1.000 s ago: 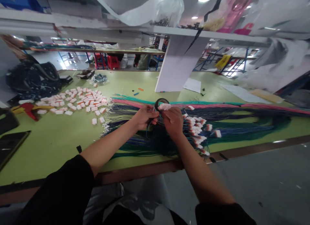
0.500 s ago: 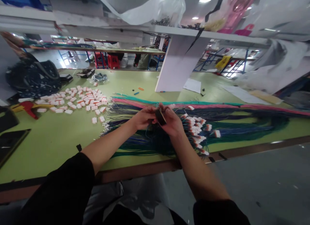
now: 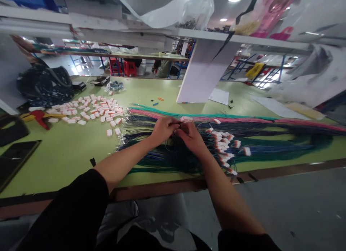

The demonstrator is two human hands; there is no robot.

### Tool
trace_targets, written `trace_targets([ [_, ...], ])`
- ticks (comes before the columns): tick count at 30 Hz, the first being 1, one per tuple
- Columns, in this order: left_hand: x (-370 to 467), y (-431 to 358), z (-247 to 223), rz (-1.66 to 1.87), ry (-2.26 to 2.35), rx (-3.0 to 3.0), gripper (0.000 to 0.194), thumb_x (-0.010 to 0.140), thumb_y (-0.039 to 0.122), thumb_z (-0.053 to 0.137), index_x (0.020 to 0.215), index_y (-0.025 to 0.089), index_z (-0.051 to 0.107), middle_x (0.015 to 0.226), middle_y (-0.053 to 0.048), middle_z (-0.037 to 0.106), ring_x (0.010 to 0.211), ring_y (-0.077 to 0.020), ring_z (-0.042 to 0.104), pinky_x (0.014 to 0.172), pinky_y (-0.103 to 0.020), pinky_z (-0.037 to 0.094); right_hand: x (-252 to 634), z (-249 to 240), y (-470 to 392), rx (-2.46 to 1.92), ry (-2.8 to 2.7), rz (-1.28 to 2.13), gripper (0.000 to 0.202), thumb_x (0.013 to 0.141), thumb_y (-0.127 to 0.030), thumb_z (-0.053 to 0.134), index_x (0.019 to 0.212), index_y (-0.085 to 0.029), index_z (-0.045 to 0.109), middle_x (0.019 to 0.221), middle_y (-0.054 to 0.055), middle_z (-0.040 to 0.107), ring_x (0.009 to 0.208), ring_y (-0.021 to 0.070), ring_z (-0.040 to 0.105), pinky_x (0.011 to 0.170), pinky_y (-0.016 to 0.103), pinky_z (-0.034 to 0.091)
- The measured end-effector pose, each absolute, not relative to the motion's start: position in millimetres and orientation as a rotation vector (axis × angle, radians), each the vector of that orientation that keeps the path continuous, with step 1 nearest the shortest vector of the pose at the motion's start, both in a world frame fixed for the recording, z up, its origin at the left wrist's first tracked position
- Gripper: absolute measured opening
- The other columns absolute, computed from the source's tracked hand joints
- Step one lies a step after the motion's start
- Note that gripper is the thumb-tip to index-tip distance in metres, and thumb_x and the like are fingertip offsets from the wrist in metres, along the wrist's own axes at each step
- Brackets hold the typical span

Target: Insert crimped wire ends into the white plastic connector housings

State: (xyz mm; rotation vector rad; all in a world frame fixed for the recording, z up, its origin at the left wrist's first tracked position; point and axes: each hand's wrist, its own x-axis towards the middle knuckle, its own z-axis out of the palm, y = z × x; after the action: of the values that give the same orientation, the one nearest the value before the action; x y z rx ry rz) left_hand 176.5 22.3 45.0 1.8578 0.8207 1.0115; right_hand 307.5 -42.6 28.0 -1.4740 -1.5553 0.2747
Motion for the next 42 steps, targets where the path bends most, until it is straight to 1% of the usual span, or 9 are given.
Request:
trace_targets([
  [13,182,24,35,1.029,0.81,2.046,0.011,0.077,0.014,0.06,0.068,0.018,0.056,0.07,-0.001,0.057,0.074,-0.0168,0.054,0.073,-0.024,0.038,303,58,-29,-2.223,-1.946,-0.169,0.027,0.084,-0.023,0.042,0.092,-0.019,0.068,0.083,0.011,0.072,0.077,0.0259,0.065,0.063,0.031,0.039],
  [17,184,26,37,1.043,0.877,1.935,0.029,0.077,0.017,0.061,0.054,0.02,0.044,0.056,0.003,0.047,0.062,-0.0137,0.046,0.063,-0.023,0.034,290,61,-33,-2.246,-1.921,-0.116,0.031,0.087,-0.026,0.039,0.083,-0.023,0.07,0.077,0.008,0.072,0.07,0.0235,0.064,0.059,0.03,0.039],
  [22,184,39,38,0.976,1.005,1.697,0.039,0.087,0.022,0.045,0.049,0.02,0.036,0.039,0.006,0.033,0.042,-0.0103,0.037,0.048,-0.022,0.027,258,67,-63,-1.893,-2.318,-0.516,0.024,0.078,-0.012,0.046,0.07,-0.018,0.068,0.062,0.008,0.067,0.065,0.021,0.06,0.087,0.041,0.037],
  [25,182,41,40,0.934,0.958,1.739,0.038,0.085,0.022,0.049,0.048,0.02,0.038,0.036,0.006,0.035,0.039,-0.0102,0.038,0.048,-0.022,0.028,265,73,-71,-1.727,-2.216,-0.478,0.023,0.08,-0.016,0.044,0.075,-0.021,0.067,0.068,0.005,0.069,0.071,0.0196,0.06,0.087,0.039,0.037],
  [27,183,35,43,0.907,0.876,1.828,0.029,0.079,0.02,0.058,0.052,0.019,0.048,0.038,0.005,0.04,0.044,-0.0122,0.046,0.051,-0.021,0.032,286,76,-65,-1.853,-1.733,-0.447,0.025,0.085,-0.027,0.044,0.092,-0.019,0.066,0.081,0.009,0.07,0.076,0.0214,0.061,0.081,0.038,0.041],
  [30,193,18,52,0.926,0.739,2.1,0.005,0.078,0.016,0.06,0.075,0.019,0.063,0.052,0.002,0.053,0.065,-0.0179,0.057,0.065,-0.023,0.039,320,76,-54,-1.837,-1.462,-0.175,0.043,0.074,-0.044,0.059,0.107,-0.016,0.06,0.096,0.011,0.068,0.084,0.0249,0.06,0.077,0.038,0.044],
  [33,210,5,60,0.922,0.734,2.264,0.02,0.079,0.008,0.055,0.094,0.018,0.064,0.059,-0.002,0.055,0.074,-0.0222,0.06,0.074,-0.028,0.041,336,72,-56,-1.654,-1.387,-0.049,0.037,0.071,-0.047,0.059,0.096,-0.019,0.061,0.093,0.007,0.067,0.082,0.0213,0.059,0.074,0.035,0.045],
  [39,241,-10,72,0.791,0.754,2.311,0.021,0.073,0.001,0.057,0.058,0.016,0.054,0.061,-0.007,0.057,0.089,-0.0302,0.06,0.085,-0.039,0.041,353,67,-86,-1.779,-1.235,-0.244,0.031,0.073,-0.051,0.056,0.071,-0.021,0.06,0.068,0.001,0.061,0.067,0.0177,0.054,0.063,0.029,0.04],
  [42,244,-18,69,0.755,0.76,2.391,0.009,0.074,0.011,0.063,0.067,0.014,0.059,0.08,-0.014,0.064,0.101,-0.0364,0.056,0.093,-0.048,0.036,372,61,-94,-2.061,-1.118,-0.466,0.032,0.076,-0.05,0.053,0.068,-0.02,0.062,0.065,0.005,0.063,0.067,0.02,0.056,0.063,0.03,0.037],
])
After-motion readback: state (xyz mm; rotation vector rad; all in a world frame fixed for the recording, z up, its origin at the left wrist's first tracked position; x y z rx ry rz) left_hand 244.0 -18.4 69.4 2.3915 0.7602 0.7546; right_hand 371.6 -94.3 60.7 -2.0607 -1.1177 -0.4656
